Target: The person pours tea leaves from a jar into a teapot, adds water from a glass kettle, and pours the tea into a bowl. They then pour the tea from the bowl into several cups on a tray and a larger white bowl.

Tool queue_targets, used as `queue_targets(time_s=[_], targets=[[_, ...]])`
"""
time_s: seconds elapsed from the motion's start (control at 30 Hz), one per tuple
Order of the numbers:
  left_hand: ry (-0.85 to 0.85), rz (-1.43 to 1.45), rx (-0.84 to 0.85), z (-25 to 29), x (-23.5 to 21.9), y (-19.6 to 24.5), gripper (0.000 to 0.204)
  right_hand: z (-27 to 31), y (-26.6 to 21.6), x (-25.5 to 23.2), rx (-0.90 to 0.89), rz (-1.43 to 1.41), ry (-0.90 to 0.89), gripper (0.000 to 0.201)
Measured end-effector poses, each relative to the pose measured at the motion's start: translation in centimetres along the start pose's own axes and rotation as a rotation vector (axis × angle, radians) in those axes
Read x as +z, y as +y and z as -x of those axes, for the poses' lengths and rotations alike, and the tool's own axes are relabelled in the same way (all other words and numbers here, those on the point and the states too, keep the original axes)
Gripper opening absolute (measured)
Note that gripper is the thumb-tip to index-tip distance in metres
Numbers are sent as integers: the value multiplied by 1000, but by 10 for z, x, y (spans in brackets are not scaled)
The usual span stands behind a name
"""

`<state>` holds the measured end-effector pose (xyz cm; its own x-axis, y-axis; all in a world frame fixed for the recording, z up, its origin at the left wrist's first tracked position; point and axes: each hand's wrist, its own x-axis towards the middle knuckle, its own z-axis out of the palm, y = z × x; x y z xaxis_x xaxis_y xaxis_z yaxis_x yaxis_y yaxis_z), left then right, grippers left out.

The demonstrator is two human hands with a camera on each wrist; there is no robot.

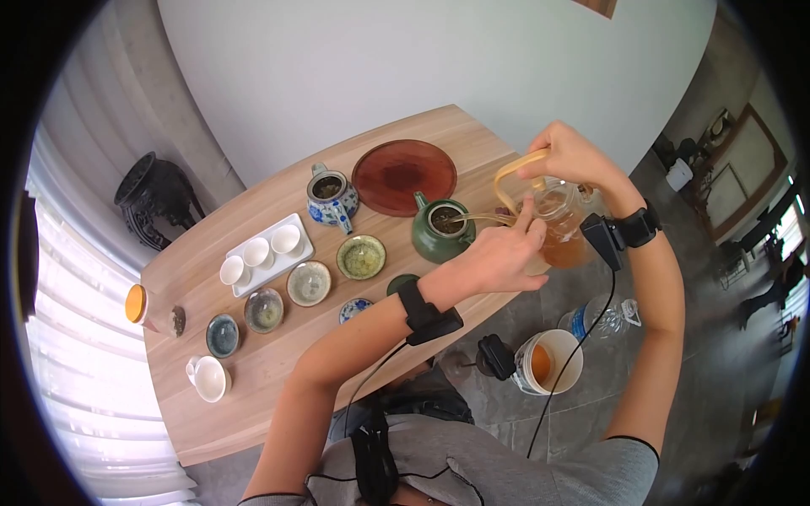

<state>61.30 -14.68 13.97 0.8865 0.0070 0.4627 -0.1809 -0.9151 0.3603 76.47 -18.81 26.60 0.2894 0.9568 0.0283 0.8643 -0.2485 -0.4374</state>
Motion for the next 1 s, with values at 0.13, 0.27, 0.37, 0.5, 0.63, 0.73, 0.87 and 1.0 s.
queue_targets(time_s=[0.13, 0.27, 0.37, 0.5, 0.63, 0.73, 0.87, 1.0], targets=[[18, 25, -1, -4, -6, 5, 62, 1, -6, -9, -19, 44, 5, 19], [23, 33, -10, -5, -9, 7, 61, 6, -22, -15, 5, 73, 20, 21], [36, 40, -14, -5, -8, 6, 61, 4, -24, -13, 11, 84, 12, 21], [39, 47, -32, -1, -5, 2, 61, -3, -18, -5, -26, 92, -4, 23], [19, 34, -80, 4, 1, -5, 59, -11, -17, 5, -27, 101, -12, 27], [14, 36, -107, 8, 2, -8, 57, -17, -15, 12, -47, 77, -28, 29], [0, 60, -146, 12, 5, -14, 55, -24, -19, 20, -67, 80, -59, 30], [-9, 53, -168, 15, 7, -20, 55, -31, -19, 27, -94, 74, -64, 30]])
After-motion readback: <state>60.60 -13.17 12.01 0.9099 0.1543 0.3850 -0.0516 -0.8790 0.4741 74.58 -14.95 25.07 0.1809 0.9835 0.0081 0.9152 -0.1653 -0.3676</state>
